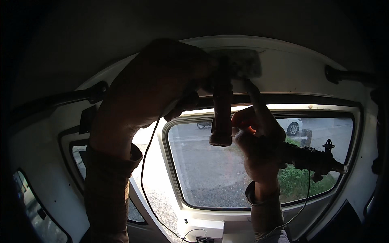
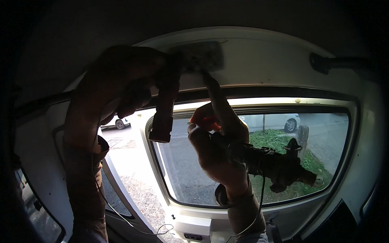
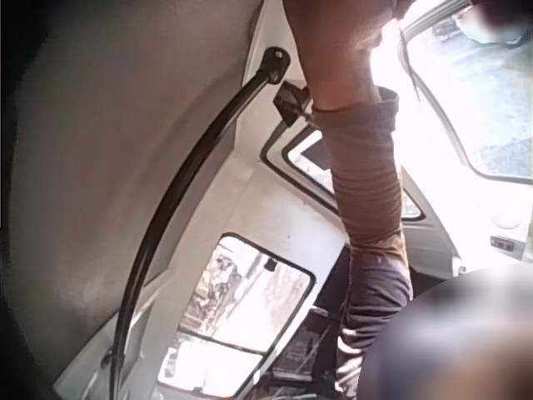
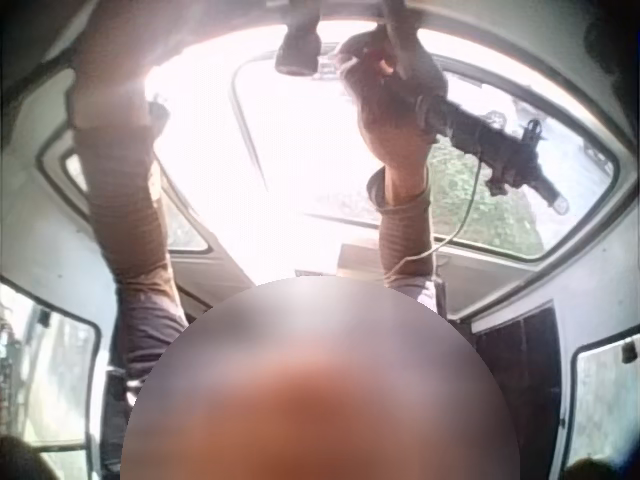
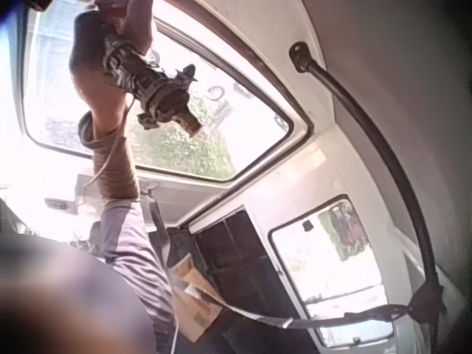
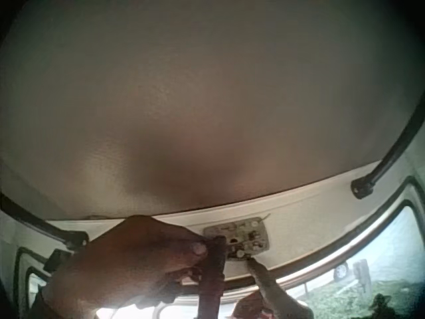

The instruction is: The person works on a ceiling-mounted electrical fixture inside a van. They use a soldering iron to heat and manipulate wires, then use a screwdriver to adjust components within the fixture. The task involves repeated heating and mechanical adjustments to the wiring.

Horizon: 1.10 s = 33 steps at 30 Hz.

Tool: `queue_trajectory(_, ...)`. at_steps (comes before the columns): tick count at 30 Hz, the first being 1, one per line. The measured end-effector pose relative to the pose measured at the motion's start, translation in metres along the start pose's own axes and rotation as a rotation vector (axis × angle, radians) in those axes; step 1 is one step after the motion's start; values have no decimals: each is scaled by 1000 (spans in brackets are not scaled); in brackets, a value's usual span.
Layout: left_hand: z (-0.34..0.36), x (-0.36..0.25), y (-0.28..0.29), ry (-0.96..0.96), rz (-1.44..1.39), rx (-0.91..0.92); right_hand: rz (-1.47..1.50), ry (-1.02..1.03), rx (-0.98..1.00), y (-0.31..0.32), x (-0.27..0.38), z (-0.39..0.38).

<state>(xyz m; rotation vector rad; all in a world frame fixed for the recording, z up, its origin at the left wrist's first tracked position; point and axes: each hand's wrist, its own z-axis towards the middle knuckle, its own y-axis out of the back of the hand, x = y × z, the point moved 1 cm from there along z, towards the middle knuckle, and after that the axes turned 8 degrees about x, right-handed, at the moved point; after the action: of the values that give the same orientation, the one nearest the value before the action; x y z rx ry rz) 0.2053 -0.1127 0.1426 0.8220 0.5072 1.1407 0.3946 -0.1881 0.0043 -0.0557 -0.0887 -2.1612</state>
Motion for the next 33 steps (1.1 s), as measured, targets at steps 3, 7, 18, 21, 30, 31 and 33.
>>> queue_trajectory(3, 3, 1, 2, -77, 87, -4, -148, 46, -35, -10, -5, 4)
queue_trajectory(7, 6, 0, 2, -136, 222, -48, -331, 12, -31, -9, 1, 4)
queue_trajectory(18, 6, -9, -7, 226, -273, -147, -287, 22, -40, -7, 0, 8)
queue_trajectory(21, 6, -10, -6, 248, -298, -119, -229, -16, -23, -3, 0, 4)
queue_trajectory(30, 5, -8, 1, 18, 18, -22, -304, 487, -270, 38, 10, 49)
queue_trajectory(31, 5, -7, 1, 18, 8, -19, -318, 471, -254, 42, 9, 54)
queue_trajectory(33, 4, -6, 0, 15, -3, -15, -379, 479, -225, 45, 9, 61)
